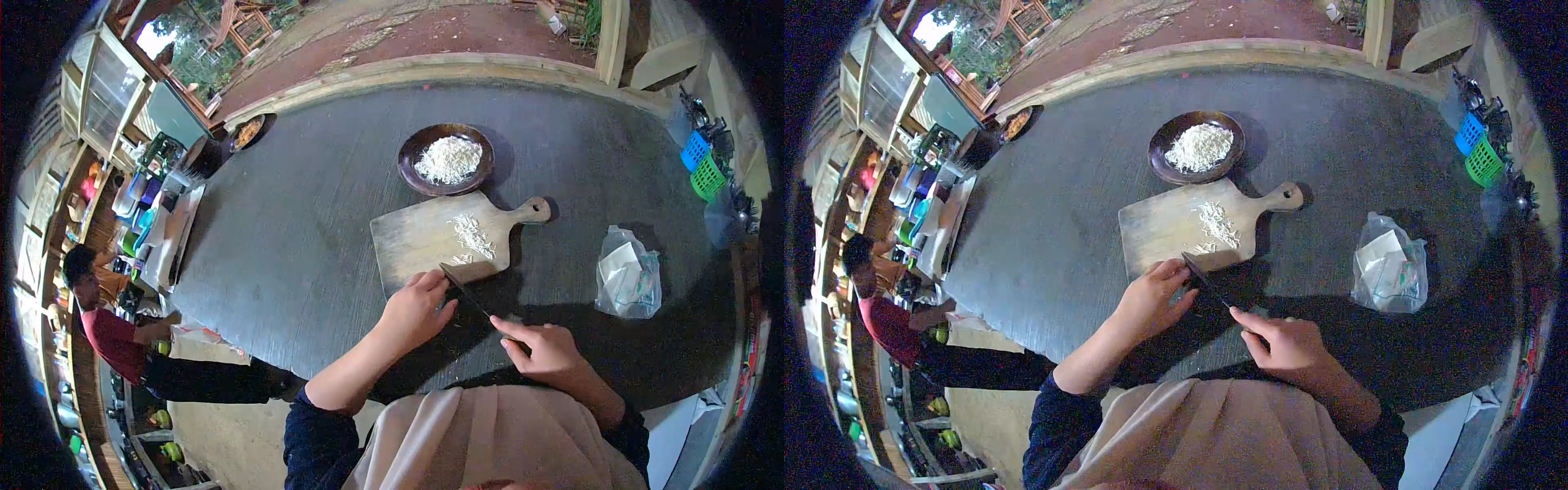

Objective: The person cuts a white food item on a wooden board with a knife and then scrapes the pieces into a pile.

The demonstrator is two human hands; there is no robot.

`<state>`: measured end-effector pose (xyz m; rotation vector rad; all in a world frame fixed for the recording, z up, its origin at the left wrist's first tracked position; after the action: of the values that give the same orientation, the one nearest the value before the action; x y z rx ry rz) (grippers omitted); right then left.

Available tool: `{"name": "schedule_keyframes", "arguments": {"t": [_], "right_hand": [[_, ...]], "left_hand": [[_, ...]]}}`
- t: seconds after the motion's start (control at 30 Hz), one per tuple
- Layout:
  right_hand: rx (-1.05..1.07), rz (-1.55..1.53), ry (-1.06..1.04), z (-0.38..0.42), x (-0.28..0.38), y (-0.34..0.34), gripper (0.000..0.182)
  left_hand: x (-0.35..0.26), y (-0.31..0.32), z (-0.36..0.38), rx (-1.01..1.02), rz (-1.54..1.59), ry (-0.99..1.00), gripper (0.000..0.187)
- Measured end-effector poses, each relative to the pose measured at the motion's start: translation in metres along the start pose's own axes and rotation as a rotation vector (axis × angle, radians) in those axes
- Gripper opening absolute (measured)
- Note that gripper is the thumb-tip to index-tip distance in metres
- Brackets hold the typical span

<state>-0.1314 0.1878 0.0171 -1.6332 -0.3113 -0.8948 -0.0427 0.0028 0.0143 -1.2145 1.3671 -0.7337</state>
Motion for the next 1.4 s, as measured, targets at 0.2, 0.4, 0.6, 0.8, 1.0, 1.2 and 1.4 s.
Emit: {"name": "schedule_keyframes", "arguments": {"t": [0.2,0.4,0.6,0.8,1.0,1.2,1.4], "right_hand": [[-0.024,-0.056,0.03,0.004,0.001,-0.011,0.039],[0.026,-0.146,0.06,0.005,0.001,-0.013,0.039],[0.071,-0.18,0.1,0.006,-0.002,-0.01,0.039],[0.023,-0.046,0.043,0.002,0.004,-0.002,0.039],[-0.032,-0.049,0.02,0.003,-0.002,-0.007,0.039],[0.034,-0.095,0.035,0.006,0.005,-0.015,0.04],[0.061,-0.26,0.056,0.004,0.002,-0.014,0.039]], "left_hand": [[-0.001,-0.003,0.001,-0.027,-0.004,0.0,0.035],[0.0,-0.002,0.001,0.005,0.008,0.002,0.035],[0.001,-0.001,0.001,-0.009,0.007,0.004,0.033],[-0.001,0.0,0.002,-0.026,0.007,0.012,0.033],[-0.002,-0.003,0.001,-0.027,-0.008,0.001,0.033],[0.001,0.0,0.002,-0.001,-0.002,0.004,0.035],[0.001,0.0,0.002,0.019,-0.005,-0.015,0.037]]}}
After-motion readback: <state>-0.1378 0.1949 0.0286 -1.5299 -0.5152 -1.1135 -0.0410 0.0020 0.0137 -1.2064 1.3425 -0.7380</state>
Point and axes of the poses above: each hand's wrist, its own z-axis away from the middle knuckle, its own y-axis out of the palm, x = y × z, the point moved 6 cm from there along -z, towards the middle knuckle, and after that the axes turned 5 degrees about -z, right-handed, at the moved point
